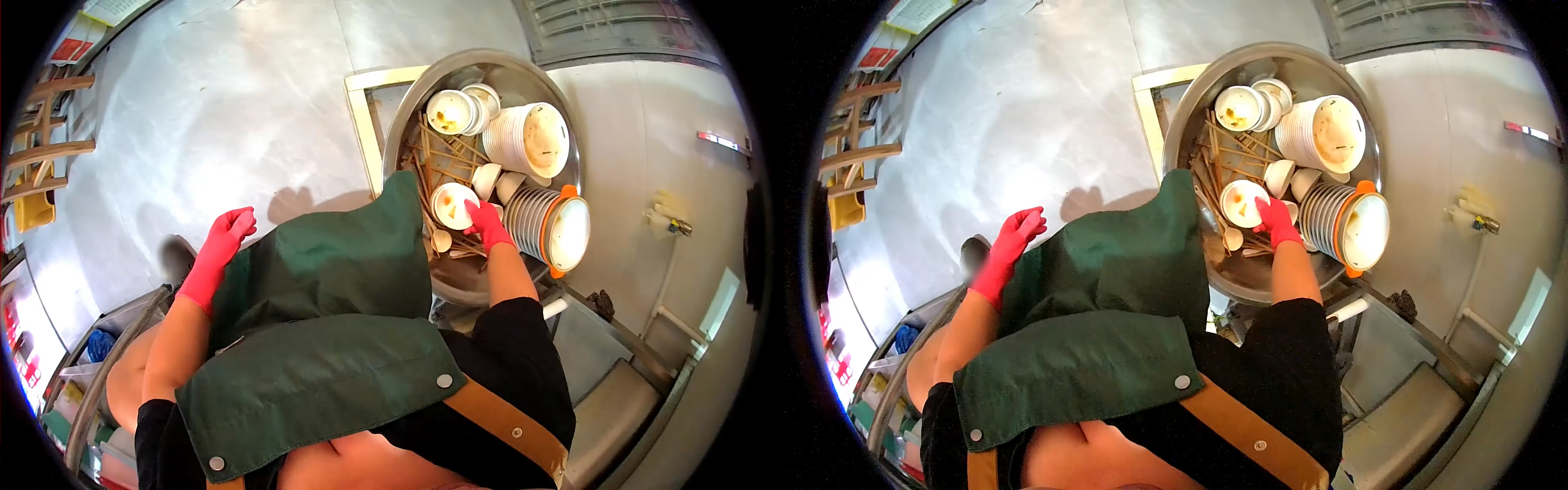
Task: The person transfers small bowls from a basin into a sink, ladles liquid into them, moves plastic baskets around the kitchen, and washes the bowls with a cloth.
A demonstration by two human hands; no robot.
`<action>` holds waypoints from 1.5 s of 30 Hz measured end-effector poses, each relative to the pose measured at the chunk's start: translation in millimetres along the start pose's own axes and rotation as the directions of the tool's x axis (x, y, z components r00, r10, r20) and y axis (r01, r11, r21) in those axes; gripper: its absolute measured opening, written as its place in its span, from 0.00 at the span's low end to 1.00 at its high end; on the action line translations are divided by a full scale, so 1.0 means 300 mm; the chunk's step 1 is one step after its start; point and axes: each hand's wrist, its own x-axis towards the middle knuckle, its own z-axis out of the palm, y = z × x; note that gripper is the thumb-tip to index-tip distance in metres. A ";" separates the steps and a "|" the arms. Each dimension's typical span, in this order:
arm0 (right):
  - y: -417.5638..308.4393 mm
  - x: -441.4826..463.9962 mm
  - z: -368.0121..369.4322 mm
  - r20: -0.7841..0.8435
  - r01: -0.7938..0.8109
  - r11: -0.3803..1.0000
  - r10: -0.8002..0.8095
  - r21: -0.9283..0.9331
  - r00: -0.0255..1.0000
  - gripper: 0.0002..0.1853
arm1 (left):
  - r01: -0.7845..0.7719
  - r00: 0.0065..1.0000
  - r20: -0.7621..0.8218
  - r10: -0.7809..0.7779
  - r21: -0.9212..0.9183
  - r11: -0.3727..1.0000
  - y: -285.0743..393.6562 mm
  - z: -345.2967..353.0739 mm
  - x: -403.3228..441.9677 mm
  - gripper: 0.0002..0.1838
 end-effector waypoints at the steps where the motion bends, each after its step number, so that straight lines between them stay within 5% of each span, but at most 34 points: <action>1: 0.011 0.005 0.012 -0.035 -0.006 0.999 0.008 0.054 0.999 0.24 | -0.012 1.000 0.006 0.012 0.005 1.000 0.014 0.014 0.001 0.33; 9: 0.038 -0.091 0.160 -0.226 0.091 0.957 -0.028 0.277 0.974 0.33 | -0.081 0.995 0.056 0.078 0.047 0.996 0.061 0.045 0.036 0.32; 12: 0.022 -0.078 0.168 -0.084 0.023 0.975 -0.005 0.221 0.996 0.31 | -0.076 0.997 0.035 0.075 0.022 0.997 0.075 0.049 0.036 0.32; 14: 0.073 -0.062 0.204 0.130 -0.096 0.777 0.018 0.622 0.991 0.29 | -0.065 0.997 0.032 0.065 -0.011 0.998 0.084 0.052 0.044 0.31; 19: 0.112 -0.064 0.293 0.035 -0.052 0.669 0.039 0.741 0.999 0.27 | -0.082 0.996 0.043 0.084 -0.049 0.995 0.170 0.104 0.037 0.30; 26: -0.398 -0.478 0.294 0.180 0.004 0.758 -0.160 0.652 0.971 0.26 | -0.209 0.903 0.356 0.239 -0.120 0.970 0.440 0.358 0.039 0.28; 30: -0.702 -0.741 0.298 0.272 0.112 0.864 -0.274 0.491 0.923 0.25 | 0.073 0.830 0.543 0.126 -0.329 0.941 0.522 0.580 0.094 0.36; 31: -0.731 -0.745 0.286 0.312 0.176 0.938 -0.270 0.298 0.911 0.28 | 0.193 0.784 0.616 0.073 -0.354 0.915 0.561 0.620 0.074 0.44; 32: -0.759 -0.781 0.303 0.296 0.286 0.928 -0.350 0.238 0.889 0.31 | 0.322 0.652 0.731 0.202 -0.508 0.799 0.530 0.672 0.121 0.46; 34: -0.844 -0.861 0.307 0.269 0.183 0.972 -0.218 0.149 0.938 0.33 | 0.608 0.524 0.790 0.319 -0.609 0.509 0.546 0.676 0.156 0.46; 35: -0.754 -0.783 0.260 0.427 0.276 0.896 -0.414 0.348 0.804 0.37 | 0.509 0.607 0.740 0.290 -0.642 0.573 0.540 0.667 0.161 0.45; 38: -0.471 -0.546 0.210 0.067 0.016 0.819 -0.067 0.574 0.995 0.35 | 0.454 0.620 0.730 0.287 -0.632 0.628 0.506 0.618 0.186 0.45; 42: 0.088 -0.256 0.133 -0.335 0.104 0.553 0.335 0.827 0.881 0.26 | 0.428 0.704 0.663 0.255 -0.682 0.593 0.483 0.577 0.187 0.45; 43: 0.146 -0.248 0.116 -0.346 0.078 0.516 0.448 0.853 0.825 0.23 | 0.426 0.682 0.683 0.263 -0.663 0.616 0.483 0.555 0.170 0.40; 45: 0.374 -0.079 0.063 -0.173 0.049 0.375 0.305 0.926 0.937 0.23 | 0.413 0.725 0.650 0.226 -0.674 0.613 0.467 0.530 0.165 0.40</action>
